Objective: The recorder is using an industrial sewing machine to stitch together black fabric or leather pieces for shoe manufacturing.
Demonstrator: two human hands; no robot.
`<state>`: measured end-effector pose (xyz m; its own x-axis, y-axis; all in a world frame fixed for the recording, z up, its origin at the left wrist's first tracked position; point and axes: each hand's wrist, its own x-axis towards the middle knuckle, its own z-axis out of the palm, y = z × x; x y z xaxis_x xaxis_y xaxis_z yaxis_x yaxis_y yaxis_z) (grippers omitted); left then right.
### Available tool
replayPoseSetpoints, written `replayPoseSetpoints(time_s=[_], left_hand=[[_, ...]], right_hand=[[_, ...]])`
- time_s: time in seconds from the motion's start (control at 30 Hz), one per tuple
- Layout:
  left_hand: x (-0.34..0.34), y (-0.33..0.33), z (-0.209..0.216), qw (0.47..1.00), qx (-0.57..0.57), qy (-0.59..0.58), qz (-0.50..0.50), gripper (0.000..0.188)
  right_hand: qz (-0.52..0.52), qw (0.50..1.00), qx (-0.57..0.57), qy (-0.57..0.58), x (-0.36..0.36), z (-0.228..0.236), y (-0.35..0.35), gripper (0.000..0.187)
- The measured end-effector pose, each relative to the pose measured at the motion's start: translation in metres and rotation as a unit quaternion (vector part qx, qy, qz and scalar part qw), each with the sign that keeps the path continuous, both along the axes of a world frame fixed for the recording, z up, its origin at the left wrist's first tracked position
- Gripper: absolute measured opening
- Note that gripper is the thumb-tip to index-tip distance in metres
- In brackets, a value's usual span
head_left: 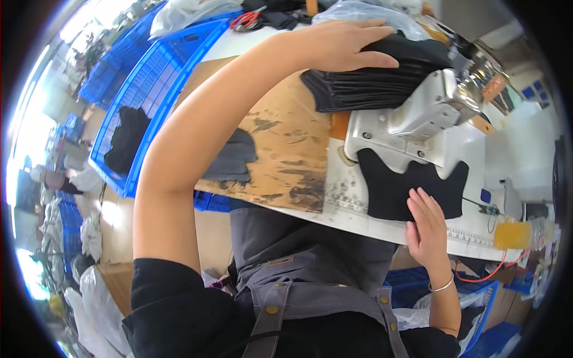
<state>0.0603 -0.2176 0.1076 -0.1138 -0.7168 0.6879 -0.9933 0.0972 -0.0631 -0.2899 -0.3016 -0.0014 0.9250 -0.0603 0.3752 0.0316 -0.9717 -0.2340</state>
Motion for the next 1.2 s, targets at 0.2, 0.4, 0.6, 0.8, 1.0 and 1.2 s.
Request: replayPoseSetpoints(time_s=[0.2,0.4,0.6,0.8,1.0,1.2], left_hand=[[0.009,0.122,0.021,0.986,0.119,-0.055,0.102,0.025],[-0.023,0.248,-0.048,0.933,0.224,0.236,0.150,0.022],[-0.025,0.238,-0.056,0.928,0.288,0.206,0.113,0.033],[-0.004,0.232,-0.062,0.920,0.324,0.219,0.042,0.024],[0.005,0.230,-0.064,0.898,0.345,0.273,0.003,0.024],[0.008,0.233,-0.069,0.876,0.346,0.336,-0.005,0.017]], right_hand=[[0.028,0.997,-0.026,-0.073,-0.014,-0.005,0.006,0.043],[0.216,0.975,-0.018,-0.044,0.060,0.028,0.041,0.031],[0.313,0.944,-0.010,-0.101,0.154,0.025,0.096,0.019],[0.310,0.946,-0.034,-0.092,0.198,0.008,0.128,0.016],[0.298,0.953,-0.031,-0.039,0.200,0.005,0.133,0.018],[0.271,0.961,0.032,-0.051,0.200,0.002,0.136,0.016]])
